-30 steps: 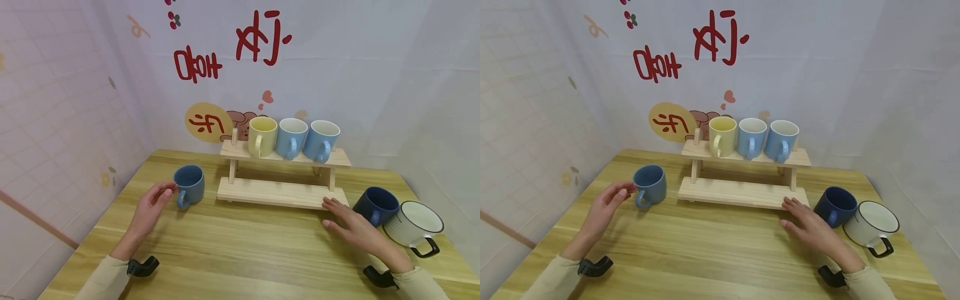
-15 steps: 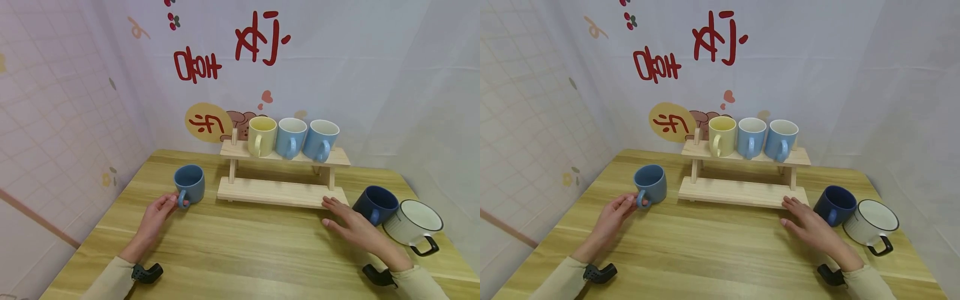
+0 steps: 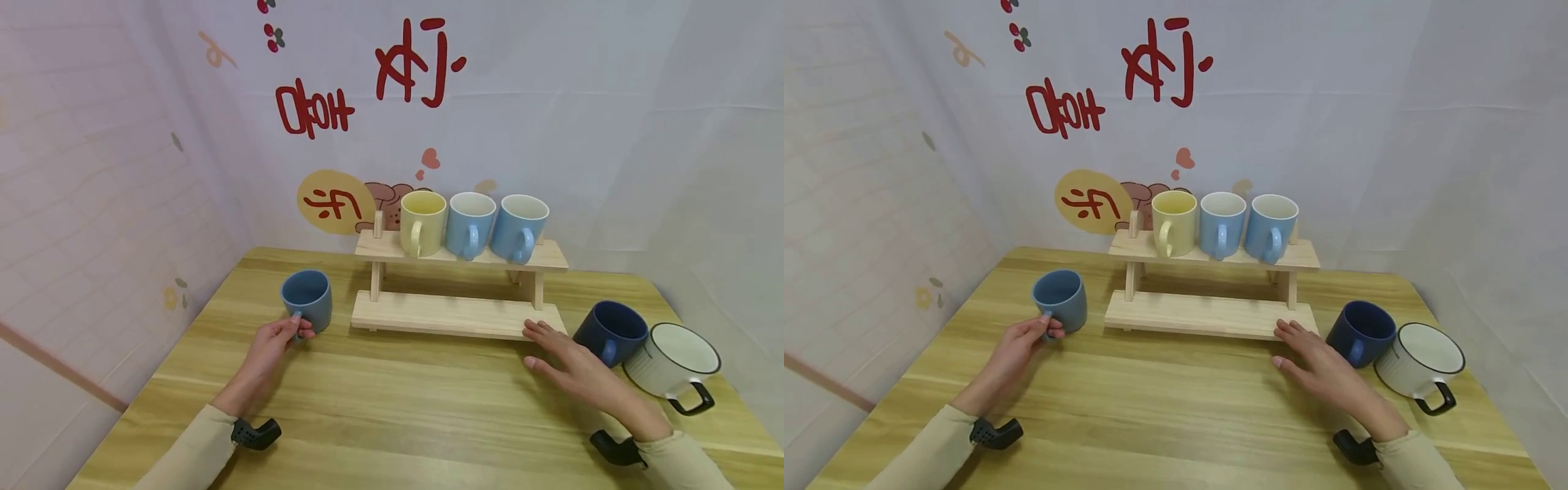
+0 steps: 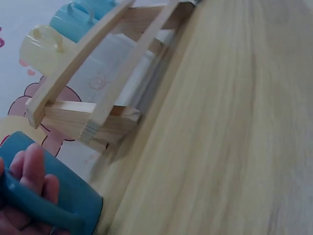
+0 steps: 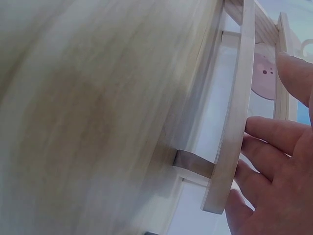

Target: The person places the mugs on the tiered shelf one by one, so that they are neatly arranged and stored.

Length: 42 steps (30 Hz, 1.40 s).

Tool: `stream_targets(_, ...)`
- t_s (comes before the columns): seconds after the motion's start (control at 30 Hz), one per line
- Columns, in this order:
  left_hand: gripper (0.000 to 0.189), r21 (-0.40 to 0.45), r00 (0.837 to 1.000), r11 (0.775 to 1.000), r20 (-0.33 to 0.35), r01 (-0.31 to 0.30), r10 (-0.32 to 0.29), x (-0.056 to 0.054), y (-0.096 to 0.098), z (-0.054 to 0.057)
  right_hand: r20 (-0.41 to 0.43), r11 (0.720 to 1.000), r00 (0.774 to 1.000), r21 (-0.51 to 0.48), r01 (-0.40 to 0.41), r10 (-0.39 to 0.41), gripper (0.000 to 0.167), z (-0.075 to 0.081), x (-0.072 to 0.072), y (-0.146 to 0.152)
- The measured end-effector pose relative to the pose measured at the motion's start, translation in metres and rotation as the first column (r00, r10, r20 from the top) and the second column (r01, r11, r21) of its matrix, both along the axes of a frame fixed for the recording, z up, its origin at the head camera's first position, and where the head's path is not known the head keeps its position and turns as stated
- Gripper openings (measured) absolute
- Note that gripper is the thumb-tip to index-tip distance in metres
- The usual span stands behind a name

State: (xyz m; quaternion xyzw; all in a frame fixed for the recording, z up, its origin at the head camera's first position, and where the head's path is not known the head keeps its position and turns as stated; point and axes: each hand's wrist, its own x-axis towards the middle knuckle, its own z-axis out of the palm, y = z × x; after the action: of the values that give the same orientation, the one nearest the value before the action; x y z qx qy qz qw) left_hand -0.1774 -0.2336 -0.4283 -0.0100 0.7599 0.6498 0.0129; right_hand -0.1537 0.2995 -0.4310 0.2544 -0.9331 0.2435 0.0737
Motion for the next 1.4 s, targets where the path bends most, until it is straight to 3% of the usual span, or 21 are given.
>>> stream_targets(0.13, 0.041, 0.061, 0.998, 0.996, 0.034, -0.062, 0.060, 0.002, 0.001, 0.003, 0.000, 1.000, 1.000, 0.001, 0.006, -0.006, 0.053, -0.001, 0.000, 0.000)
stream_targets(0.27, 0.043, 0.088, 0.996, 0.993, 0.050, -0.077, 0.073, 0.006, 0.003, 0.008, -0.004, 1.000, 1.000, -0.001, 0.005, -0.005, 0.053, -0.002, -0.001, 0.001)
stream_targets(0.53, 0.042, 0.106, 0.997, 0.993, -0.049, -0.056, 0.062, 0.018, 0.015, 0.024, -0.020, 1.000, 1.000, -0.001, -0.007, 0.007, 0.052, 0.000, -0.002, 0.002)
stream_targets(0.73, 0.042, 0.116, 0.994, 0.993, -0.110, -0.007, 0.020, 0.024, 0.032, 0.035, 0.007, 1.000, 1.000, 0.001, 0.007, -0.007, 0.053, -0.001, -0.002, 0.002)
stream_targets(0.9, 0.040, 0.110, 0.995, 0.993, -0.095, 0.053, -0.043, 0.029, 0.046, 0.041, 0.011, 1.000, 1.000, 0.002, 0.011, -0.011, 0.053, -0.002, -0.001, 0.002)
stream_targets(1.1, 0.038, 0.124, 0.989, 0.982, -0.029, 0.145, -0.143, 0.031, 0.061, 0.046, -0.002, 1.000, 1.000, 0.005, 0.007, -0.007, 0.053, -0.001, -0.001, 0.001)
stream_targets(1.4, 0.038, 0.174, 0.973, 0.957, -0.032, 0.232, -0.230, 0.022, 0.086, 0.047, 0.016, 1.000, 1.000, -0.001, 0.007, -0.007, 0.053, 0.000, -0.001, 0.000)
